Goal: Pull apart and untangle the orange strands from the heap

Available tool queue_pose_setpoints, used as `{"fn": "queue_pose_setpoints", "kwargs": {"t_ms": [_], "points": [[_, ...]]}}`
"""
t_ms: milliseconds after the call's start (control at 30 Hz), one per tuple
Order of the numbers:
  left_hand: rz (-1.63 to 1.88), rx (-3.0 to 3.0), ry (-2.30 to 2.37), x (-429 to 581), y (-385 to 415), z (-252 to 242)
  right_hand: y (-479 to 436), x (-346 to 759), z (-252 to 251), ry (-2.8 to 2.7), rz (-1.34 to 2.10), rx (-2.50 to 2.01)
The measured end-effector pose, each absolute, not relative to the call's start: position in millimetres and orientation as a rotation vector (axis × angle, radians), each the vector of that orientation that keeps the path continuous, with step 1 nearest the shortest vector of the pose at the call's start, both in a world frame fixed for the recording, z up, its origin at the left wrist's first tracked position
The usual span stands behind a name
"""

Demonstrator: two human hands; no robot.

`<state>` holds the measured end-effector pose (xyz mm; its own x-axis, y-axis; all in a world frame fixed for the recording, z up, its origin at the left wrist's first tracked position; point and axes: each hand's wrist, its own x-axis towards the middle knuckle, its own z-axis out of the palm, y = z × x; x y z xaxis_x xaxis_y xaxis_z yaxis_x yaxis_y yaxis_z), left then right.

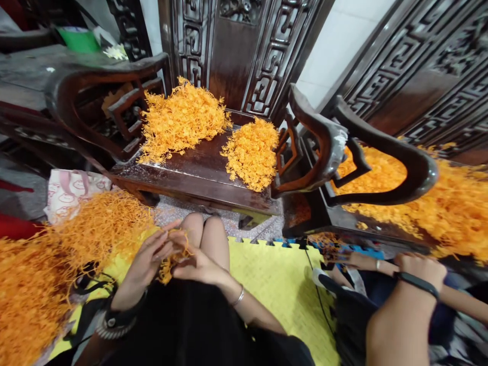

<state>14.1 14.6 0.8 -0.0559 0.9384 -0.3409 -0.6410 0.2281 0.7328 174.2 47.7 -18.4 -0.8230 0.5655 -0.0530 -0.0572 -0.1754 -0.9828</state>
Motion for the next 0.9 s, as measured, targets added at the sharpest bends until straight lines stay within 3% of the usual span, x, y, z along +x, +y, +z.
{"fn": "queue_pose_setpoints", "kwargs": {"t_ms": [67,300,467,600,800,900], "points": [[1.362,0.414,0.937,22.2,12.0,2.9,26.1,164.6,-24.2,-1.590,2.073,-0.708],[1.386,0.417,0.869,17.2,3.9,11.4,8.8,168.6,-7.4,-1.946,1.645,-0.999],[1.383,0.545,0.905,7.3,6.3,24.5,10.5,171.6,0.5,-1.962,1.759,-0.993],[1.330,0.683,0.934,2.3,11.4,26.7,26.1,163.1,11.0,-1.918,1.643,-0.737],[1.441,0.745,1.140,8.0,10.3,8.0,28.6,132.1,-8.7,-1.329,2.169,-0.818],[1.530,0.653,1.202,9.1,9.6,-0.1,18.6,119.8,-25.4,-1.280,2.103,-0.954]]}}
